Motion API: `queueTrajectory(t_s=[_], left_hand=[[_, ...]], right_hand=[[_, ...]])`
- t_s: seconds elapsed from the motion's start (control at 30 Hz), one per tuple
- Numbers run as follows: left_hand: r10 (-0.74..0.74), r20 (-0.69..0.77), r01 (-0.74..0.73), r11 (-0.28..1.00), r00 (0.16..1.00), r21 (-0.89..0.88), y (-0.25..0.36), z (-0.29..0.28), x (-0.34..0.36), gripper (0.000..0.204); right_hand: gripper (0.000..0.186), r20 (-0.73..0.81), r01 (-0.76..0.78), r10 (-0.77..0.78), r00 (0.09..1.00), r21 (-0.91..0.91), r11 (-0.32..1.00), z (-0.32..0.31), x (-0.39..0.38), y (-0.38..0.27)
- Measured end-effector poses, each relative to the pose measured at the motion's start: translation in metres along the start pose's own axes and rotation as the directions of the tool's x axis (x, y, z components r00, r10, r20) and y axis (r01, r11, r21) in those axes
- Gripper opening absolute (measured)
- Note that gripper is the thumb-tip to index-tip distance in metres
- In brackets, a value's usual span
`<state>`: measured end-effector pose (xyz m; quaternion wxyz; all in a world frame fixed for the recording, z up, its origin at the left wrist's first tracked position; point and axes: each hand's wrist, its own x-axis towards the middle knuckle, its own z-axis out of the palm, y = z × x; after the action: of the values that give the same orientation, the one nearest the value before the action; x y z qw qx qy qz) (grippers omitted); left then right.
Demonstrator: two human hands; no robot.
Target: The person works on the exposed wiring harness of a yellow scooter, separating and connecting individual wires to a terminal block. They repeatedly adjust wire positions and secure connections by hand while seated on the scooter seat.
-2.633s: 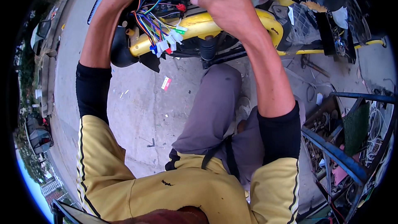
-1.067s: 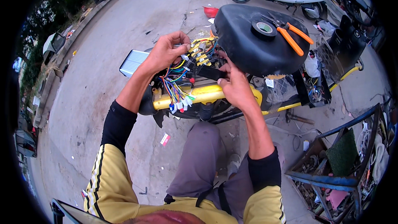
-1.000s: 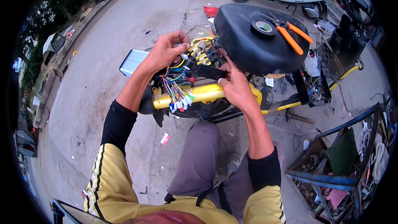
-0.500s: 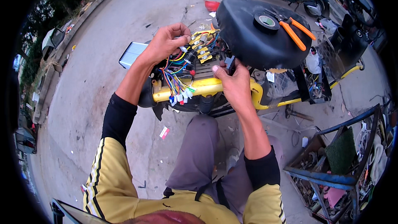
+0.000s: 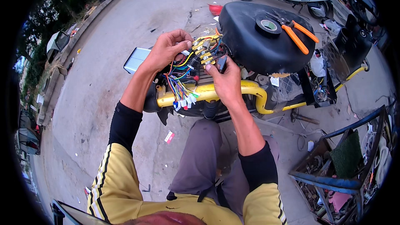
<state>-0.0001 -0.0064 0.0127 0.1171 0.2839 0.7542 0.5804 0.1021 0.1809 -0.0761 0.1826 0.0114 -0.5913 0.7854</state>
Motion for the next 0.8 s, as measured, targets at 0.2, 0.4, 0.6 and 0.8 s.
queueTrajectory(t_s=[0.2, 0.4, 0.6, 0.8], left_hand=[[0.006, -0.014, -0.006, 1.0, 1.0, -0.024, -0.001, 0.001, 0.0, 0.013], [-0.009, -0.014, 0.01, 0.998, 1.0, 0.062, 0.001, 0.005, -0.004, 0.016], [-0.053, -0.069, 0.062, 0.988, 0.996, 0.14, 0.006, 0.011, -0.004, 0.014], [-0.008, -0.077, 0.013, 0.998, 0.997, 0.055, -0.004, 0.008, -0.004, 0.013]], right_hand=[[0.013, -0.002, 0.009, -0.009, 1.0, 0.004, 1.0, -0.002, 0.001, 0.006], [0.013, -0.007, 0.02, -0.02, 1.0, -0.013, 1.0, -0.001, 0.0, 0.003], [0.013, -0.008, 0.026, -0.026, 1.0, -0.034, 0.999, 0.0, 0.0, 0.002], [0.034, -0.001, 0.027, -0.028, 1.0, -0.094, 0.995, 0.0, 0.001, 0.0]])
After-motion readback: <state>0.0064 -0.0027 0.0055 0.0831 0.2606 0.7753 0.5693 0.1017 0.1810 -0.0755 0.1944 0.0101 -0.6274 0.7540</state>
